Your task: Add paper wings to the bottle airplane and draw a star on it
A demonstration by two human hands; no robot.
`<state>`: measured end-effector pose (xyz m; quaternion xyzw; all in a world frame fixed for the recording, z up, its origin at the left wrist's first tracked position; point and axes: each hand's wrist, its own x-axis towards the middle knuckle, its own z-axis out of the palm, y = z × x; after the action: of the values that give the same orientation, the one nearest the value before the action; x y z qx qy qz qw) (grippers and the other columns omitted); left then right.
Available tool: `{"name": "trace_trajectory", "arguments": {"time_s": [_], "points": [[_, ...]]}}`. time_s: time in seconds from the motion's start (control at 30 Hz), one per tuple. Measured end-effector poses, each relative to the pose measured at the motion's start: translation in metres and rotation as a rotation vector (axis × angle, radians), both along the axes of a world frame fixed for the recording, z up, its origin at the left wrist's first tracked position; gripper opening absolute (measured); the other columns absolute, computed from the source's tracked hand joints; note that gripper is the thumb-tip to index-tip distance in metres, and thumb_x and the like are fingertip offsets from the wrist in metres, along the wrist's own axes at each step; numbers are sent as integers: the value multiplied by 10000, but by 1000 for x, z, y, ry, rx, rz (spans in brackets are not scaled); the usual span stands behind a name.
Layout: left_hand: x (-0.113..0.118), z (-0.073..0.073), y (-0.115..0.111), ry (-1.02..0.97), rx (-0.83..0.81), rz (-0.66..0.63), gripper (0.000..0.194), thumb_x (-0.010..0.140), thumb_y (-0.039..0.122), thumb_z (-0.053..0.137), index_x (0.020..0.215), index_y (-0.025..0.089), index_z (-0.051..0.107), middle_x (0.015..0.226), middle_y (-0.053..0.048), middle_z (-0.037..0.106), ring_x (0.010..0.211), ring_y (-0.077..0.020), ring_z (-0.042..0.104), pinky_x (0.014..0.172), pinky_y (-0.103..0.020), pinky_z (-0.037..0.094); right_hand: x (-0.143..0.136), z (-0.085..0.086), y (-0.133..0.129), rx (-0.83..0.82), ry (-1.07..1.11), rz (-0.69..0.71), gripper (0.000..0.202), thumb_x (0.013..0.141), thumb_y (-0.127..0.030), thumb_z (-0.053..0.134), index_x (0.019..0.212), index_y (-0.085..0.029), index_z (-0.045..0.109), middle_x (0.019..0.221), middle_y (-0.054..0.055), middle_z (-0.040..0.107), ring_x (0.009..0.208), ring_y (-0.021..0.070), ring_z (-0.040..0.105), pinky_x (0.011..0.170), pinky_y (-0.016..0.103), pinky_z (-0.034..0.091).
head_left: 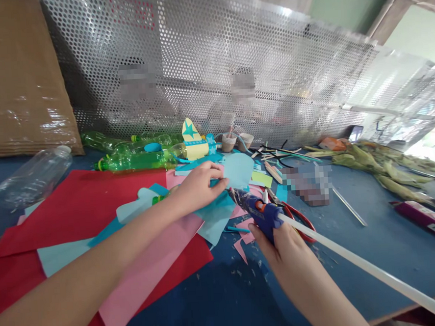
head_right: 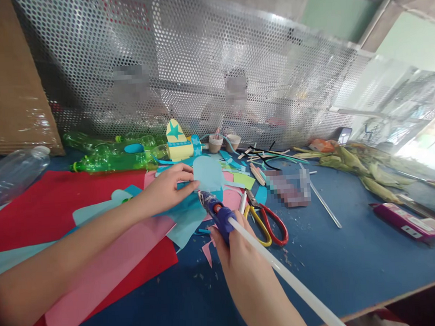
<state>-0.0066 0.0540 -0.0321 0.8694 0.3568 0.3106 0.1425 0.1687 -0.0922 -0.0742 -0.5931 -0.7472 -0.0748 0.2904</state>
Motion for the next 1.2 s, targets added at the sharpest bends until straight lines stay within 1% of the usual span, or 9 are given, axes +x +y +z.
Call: {"name": "trace_trajectory", "arguments": {"time_s": [0.07,0.13,0.27,0.4,0.47,0.57,0.9,1.07,1.2], "points": [[0,0,0,1,-4,2,269,880,359,512,737,190,665,1030,-72,602,941,-214,607,877,-376,478,7,-2,1,-9,-39,21,292,966,-350,411,1079,-159,601,1169,204,650,1000,313,688,652,338,597],[-1,-1,-1,2,-6,5,260,881,355,511,746,195,664,1035,-69,597,941,-210,605,875,-372,479,11,-3,1,-1,-32,-19,305,970,-356,411,1119,-147,574,1200,213,640,964,306,703,623,329,598],[-2,-1,-2,7,-10,13,239,881,332,521,750,190,662,1042,-73,597,943,-205,605,880,-369,476,12,-5,0,28,-5,-83,381,977,-410,384,1200,-136,528,1011,187,698,912,315,713,583,341,589],[-2,0,-1,-6,-18,12,239,879,330,527,730,192,653,1040,-72,600,943,-201,605,885,-370,475,11,-7,-5,22,23,-132,377,987,-424,306,1029,-197,604,819,136,695,741,288,717,508,333,551],[-2,0,-1,-6,-23,13,236,877,331,528,727,198,651,1032,-66,603,939,-199,605,883,-369,479,11,-7,-6,31,55,-170,376,983,-429,290,988,-206,592,851,139,697,782,294,713,544,348,556],[-1,0,-1,-5,-21,16,244,877,341,525,725,199,652,1021,-63,605,934,-200,605,874,-367,484,12,-3,-7,17,106,-217,340,966,-445,318,998,-204,556,935,156,699,884,310,701,616,373,565],[-1,0,-1,-6,-4,22,234,873,336,524,743,196,659,1034,-68,610,939,-206,610,882,-371,480,8,0,-7,-45,204,-206,269,935,-430,353,869,-231,520,955,153,694,828,299,696,594,367,551],[-2,-2,1,5,11,6,254,883,340,513,721,196,644,1007,-65,611,910,-198,609,863,-362,483,15,10,-5,-118,367,-241,287,868,-463,438,896,-216,583,837,115,696,831,302,681,652,381,550],[-1,-1,0,-6,33,13,177,873,310,529,792,181,619,955,-72,611,906,-205,601,842,-359,482,40,22,-10,-373,707,-245,358,792,-553,555,760,-206,635,682,47,679,648,219,657,552,288,534]]}}
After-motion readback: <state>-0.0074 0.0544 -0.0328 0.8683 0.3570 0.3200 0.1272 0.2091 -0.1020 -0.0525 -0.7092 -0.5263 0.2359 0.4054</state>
